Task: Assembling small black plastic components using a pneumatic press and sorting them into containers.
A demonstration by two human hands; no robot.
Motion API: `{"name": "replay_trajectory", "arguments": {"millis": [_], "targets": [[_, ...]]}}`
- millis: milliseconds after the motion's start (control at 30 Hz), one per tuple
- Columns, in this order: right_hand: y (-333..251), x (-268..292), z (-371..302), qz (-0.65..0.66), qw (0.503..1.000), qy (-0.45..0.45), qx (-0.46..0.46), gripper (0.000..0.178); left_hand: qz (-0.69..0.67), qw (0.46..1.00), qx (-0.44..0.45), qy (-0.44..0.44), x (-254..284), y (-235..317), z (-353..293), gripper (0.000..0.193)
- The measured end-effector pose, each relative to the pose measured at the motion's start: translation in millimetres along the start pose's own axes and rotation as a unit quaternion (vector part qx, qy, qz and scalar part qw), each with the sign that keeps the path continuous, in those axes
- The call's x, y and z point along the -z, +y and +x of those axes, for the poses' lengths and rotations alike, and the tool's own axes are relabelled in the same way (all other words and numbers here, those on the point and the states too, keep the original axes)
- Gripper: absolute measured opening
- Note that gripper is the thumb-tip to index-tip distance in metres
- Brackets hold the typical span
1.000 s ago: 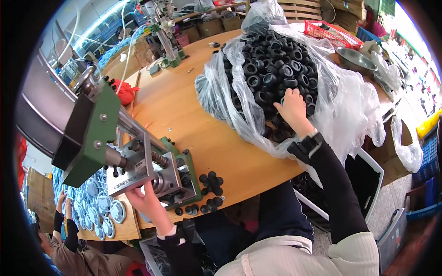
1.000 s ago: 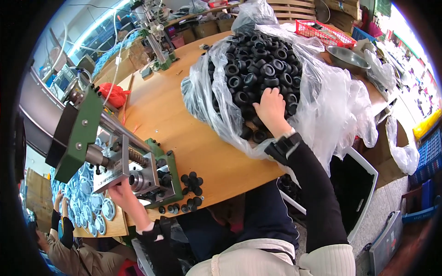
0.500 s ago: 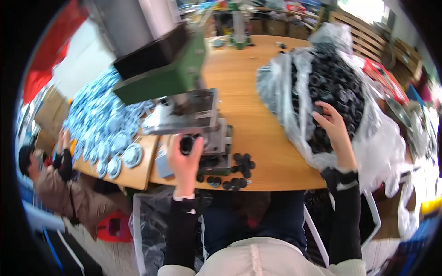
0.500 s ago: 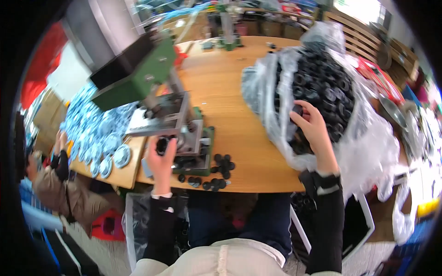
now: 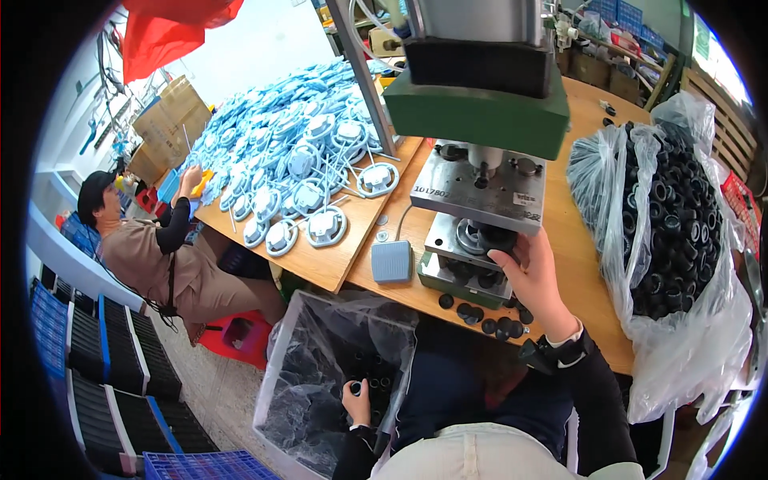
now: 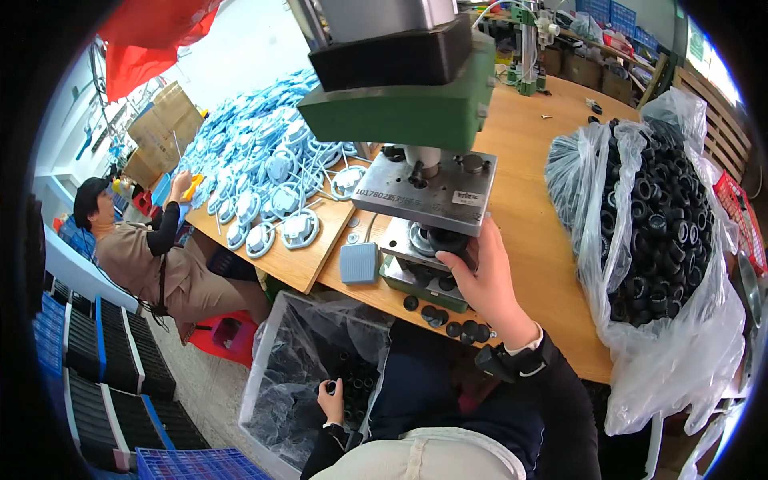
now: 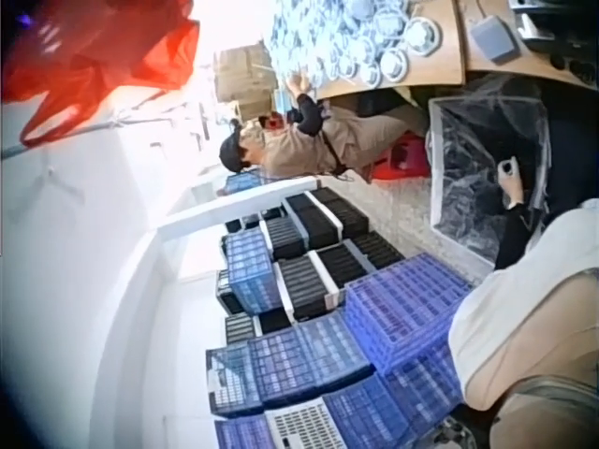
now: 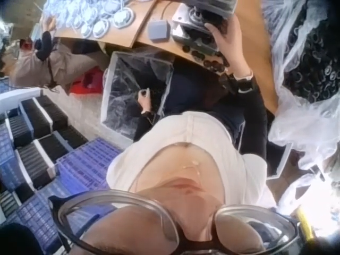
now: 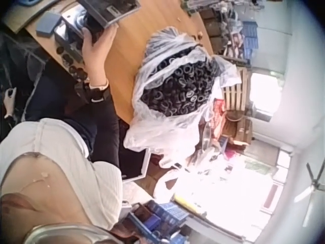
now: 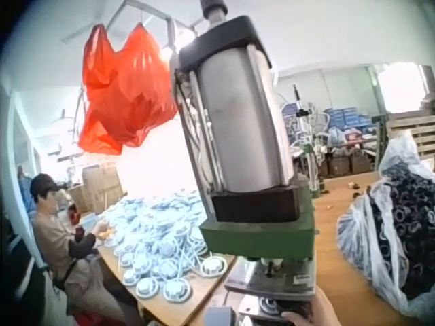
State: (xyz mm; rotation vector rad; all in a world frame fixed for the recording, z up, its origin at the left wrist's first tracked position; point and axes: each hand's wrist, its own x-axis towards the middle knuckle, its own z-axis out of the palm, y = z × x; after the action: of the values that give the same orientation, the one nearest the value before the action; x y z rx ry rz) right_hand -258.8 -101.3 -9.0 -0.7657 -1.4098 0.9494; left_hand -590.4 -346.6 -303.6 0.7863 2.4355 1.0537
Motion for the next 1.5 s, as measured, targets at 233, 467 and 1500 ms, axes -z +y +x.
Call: {"name": "replay_trajectory", "arguments": {"millis": [233, 467, 1500], "targets": [[-2.1, -24.4, 19.4, -0.274, 0.958, -0.009, 0.08, 0.039, -0.012, 0.984, -0.173, 0.041, -23.2, 50.3, 27.3, 0.052], [6.6, -13.6, 27.6, -0.248, 0.968, -0.027, -0.012, 0.042, -0.088, 0.866, -0.489, 0.05, -25.4, 268.1, 62.4, 0.036], [16.9, 355.4, -99.4, -0.727, 0.616, 0.097, -0.287, 0.048, -0.326, 0.833, -0.431, -0.12, -64.4, 454.5, -20.3, 0.032]]}}
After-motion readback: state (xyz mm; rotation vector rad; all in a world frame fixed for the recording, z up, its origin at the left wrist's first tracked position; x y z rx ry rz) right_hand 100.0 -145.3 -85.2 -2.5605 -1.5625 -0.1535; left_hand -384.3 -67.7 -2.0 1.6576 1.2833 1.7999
